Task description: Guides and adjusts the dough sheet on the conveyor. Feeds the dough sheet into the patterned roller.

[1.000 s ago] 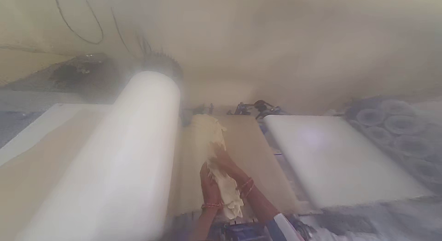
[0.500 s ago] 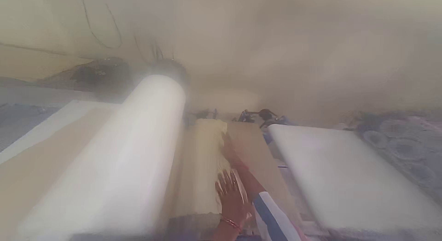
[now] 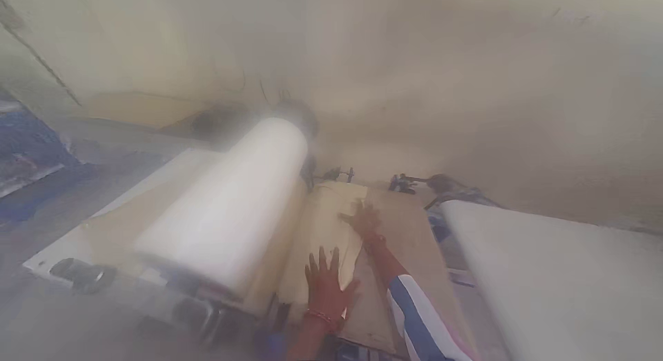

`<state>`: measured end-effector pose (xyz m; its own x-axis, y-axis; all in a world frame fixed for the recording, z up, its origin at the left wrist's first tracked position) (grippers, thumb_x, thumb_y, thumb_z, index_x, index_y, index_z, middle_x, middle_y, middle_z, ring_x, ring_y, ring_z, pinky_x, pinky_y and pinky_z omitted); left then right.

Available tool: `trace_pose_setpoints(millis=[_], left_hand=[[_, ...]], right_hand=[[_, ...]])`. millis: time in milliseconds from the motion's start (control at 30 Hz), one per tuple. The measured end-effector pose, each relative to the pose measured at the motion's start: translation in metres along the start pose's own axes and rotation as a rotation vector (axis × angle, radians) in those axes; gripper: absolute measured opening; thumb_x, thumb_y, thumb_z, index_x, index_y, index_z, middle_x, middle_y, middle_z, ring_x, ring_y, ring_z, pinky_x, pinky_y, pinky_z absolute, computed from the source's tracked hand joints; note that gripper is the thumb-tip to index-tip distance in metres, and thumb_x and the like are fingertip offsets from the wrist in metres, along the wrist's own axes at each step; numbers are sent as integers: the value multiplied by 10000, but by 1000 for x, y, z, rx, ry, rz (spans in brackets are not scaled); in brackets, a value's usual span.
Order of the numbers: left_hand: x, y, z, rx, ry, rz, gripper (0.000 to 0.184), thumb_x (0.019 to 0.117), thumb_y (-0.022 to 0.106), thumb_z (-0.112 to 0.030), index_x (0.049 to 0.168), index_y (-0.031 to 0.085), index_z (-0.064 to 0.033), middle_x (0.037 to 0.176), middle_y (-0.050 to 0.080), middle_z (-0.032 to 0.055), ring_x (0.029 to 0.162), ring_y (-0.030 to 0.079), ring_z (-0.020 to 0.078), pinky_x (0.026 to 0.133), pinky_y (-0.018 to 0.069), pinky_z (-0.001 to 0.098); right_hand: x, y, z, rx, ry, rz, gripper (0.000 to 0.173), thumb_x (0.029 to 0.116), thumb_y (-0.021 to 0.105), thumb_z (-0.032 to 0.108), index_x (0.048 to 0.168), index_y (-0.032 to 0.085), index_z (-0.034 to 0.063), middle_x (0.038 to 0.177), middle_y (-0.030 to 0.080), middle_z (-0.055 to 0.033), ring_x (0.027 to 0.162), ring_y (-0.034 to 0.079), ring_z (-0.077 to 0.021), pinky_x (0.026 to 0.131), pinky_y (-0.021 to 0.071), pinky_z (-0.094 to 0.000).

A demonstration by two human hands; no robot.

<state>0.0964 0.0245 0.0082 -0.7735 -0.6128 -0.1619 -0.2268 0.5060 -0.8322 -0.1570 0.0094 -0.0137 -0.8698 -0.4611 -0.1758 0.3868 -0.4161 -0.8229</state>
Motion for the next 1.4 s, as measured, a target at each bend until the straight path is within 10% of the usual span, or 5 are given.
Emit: trace_pose_setpoints(millis=[100,200,467,667,1400], left_hand=[[11,28,-11,123,-43,97,1228,749,737,-721,1665,101,-207,1697,57,255,1539,52,536,1204,47,714],[12,40,-15,81,37,67,987,901,673,-551,1658,161,-180,1686,173,237,1565,107,446,1251,50,621],[15,36,-26,-258,169,108,791,963,668,-239,1625,262,-87,1630,374,156,1563,223,342,1292,83,485],[13,29,-41,-770,142,141,721,971,661,-175,1596,322,-55,1505,528,191,1367,552,282,1165,422,465],[20,72,-96,-1290,5,379,727,957,660,-106,1594,312,-59,1568,427,222,1426,463,316,1165,393,491]], right_hand=[[5,4,-10,28,-30,-1,964,848,740,557,1643,257,303,1721,43,-206,1564,-60,-493,1156,-59,-788],[5,-3,-19,91,-183,37,815,963,673,352,1641,266,156,1710,161,-191,1590,63,-403,1217,-29,-711],[8,-26,-40,478,-387,-1,619,915,586,-47,1518,452,-15,1549,482,-205,1438,470,-250,1190,369,-376],[16,-55,-63,652,-253,-28,672,798,664,-77,1454,550,17,1449,590,-163,1294,596,-172,1055,504,-322],[-15,-139,-110,632,-102,-199,534,853,643,-101,1375,601,3,1313,650,-174,1132,647,-180,941,547,-354]])
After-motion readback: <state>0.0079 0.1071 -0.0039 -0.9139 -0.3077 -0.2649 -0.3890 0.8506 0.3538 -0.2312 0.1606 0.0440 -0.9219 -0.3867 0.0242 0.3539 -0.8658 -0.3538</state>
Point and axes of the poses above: each hand's wrist, its own x-axis towards the middle knuckle, its own y-axis out of the palm, z = x × y, the point moved 4 cm from there along x, towards the middle knuckle
